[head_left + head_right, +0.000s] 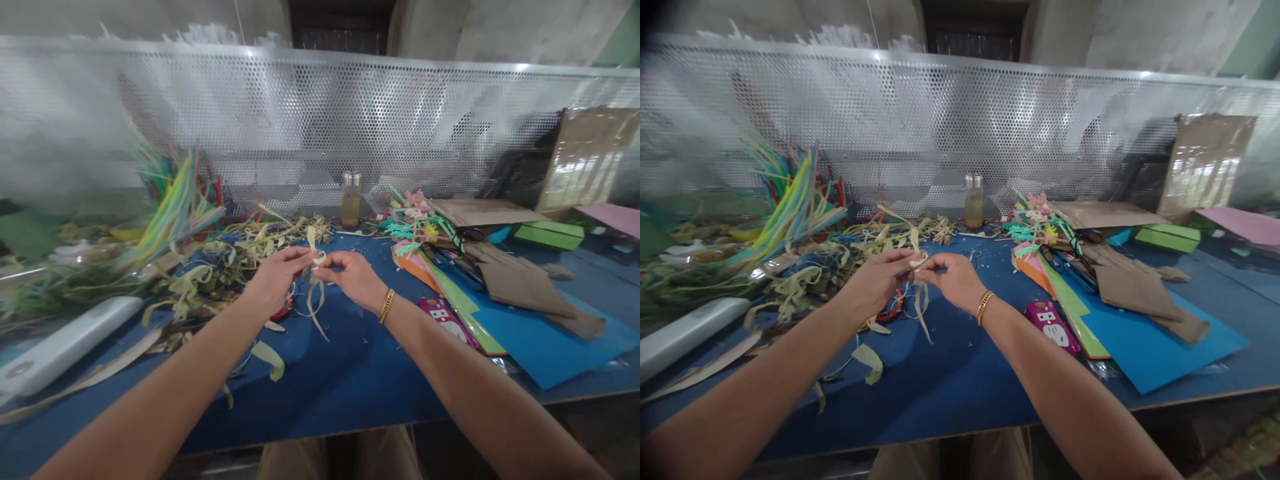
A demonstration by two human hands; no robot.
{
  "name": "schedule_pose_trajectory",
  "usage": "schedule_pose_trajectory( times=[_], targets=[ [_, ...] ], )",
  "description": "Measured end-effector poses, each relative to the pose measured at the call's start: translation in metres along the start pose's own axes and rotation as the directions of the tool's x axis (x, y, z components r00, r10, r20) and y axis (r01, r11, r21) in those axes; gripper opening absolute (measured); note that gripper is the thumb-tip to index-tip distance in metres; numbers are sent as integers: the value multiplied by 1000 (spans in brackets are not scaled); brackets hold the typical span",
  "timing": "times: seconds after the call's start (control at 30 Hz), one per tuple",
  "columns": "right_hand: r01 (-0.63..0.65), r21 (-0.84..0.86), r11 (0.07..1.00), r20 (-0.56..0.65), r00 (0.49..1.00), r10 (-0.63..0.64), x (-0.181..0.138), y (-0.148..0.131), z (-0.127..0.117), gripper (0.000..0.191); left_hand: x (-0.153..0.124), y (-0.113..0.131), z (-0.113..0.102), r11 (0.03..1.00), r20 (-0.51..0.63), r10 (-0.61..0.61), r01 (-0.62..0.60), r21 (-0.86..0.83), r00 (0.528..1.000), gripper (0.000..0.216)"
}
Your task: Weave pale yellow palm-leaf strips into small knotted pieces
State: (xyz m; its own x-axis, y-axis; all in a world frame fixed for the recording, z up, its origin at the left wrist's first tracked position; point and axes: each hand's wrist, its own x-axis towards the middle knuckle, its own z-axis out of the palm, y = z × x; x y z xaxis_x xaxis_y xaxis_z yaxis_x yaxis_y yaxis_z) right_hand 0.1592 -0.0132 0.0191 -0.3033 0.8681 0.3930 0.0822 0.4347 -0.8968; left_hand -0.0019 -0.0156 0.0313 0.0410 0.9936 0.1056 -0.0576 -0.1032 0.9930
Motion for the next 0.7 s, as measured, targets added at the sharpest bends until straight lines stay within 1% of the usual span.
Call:
schedule_pose_trajectory(
  times=[0.07,0.13,0.2,0.3,0.33,0.4,0.47,0.5,0.57,0.63,0.67,0.7],
  targets=[
    [38,-87,996,-65,997,-43,0,-1,-2,12,2,-7,1,998,-53,21,-24,-53,998,24],
    [99,-202,974,-141,982,-129,0,-4,-5,7,2,-13,0,997,-104,34,-42,-72,994,22],
    [157,-281,947,-144,968,-204,-1,-7,-6,3,2,-17,-1,996,-129,9,-20,-88,992,21],
    [209,-284,936,-107,963,-247,-2,-10,-5,5,-1,-17,0,995,-94,-48,40,-89,994,19],
    [201,-260,944,-116,964,-237,-2,-10,-4,5,-2,-16,1,994,-77,-62,55,-96,995,18],
    [140,-157,978,-187,968,-168,0,-8,-4,8,-3,-13,0,987,-69,-83,72,-144,994,15],
    [59,15,998,-291,955,-52,3,-6,-6,13,0,-8,-6,970,-101,-89,64,-234,991,10],
    [27,107,994,-340,940,11,5,-5,-9,16,3,-6,-11,959,-124,-90,53,-277,988,7],
    [-7,255,967,-404,908,113,10,-3,-17,20,12,-1,-27,935,-191,-109,36,-352,975,9],
    [-14,351,936,-445,877,180,13,-3,-25,23,21,4,-49,917,-285,-128,4,-398,950,15],
    [-12,388,922,-454,868,202,15,-4,-29,25,25,6,-61,913,-346,-113,-40,-405,931,18],
    [-8,415,910,-461,860,218,15,-5,-33,26,28,9,-74,907,-396,-70,-106,-408,916,20]
  ],
)
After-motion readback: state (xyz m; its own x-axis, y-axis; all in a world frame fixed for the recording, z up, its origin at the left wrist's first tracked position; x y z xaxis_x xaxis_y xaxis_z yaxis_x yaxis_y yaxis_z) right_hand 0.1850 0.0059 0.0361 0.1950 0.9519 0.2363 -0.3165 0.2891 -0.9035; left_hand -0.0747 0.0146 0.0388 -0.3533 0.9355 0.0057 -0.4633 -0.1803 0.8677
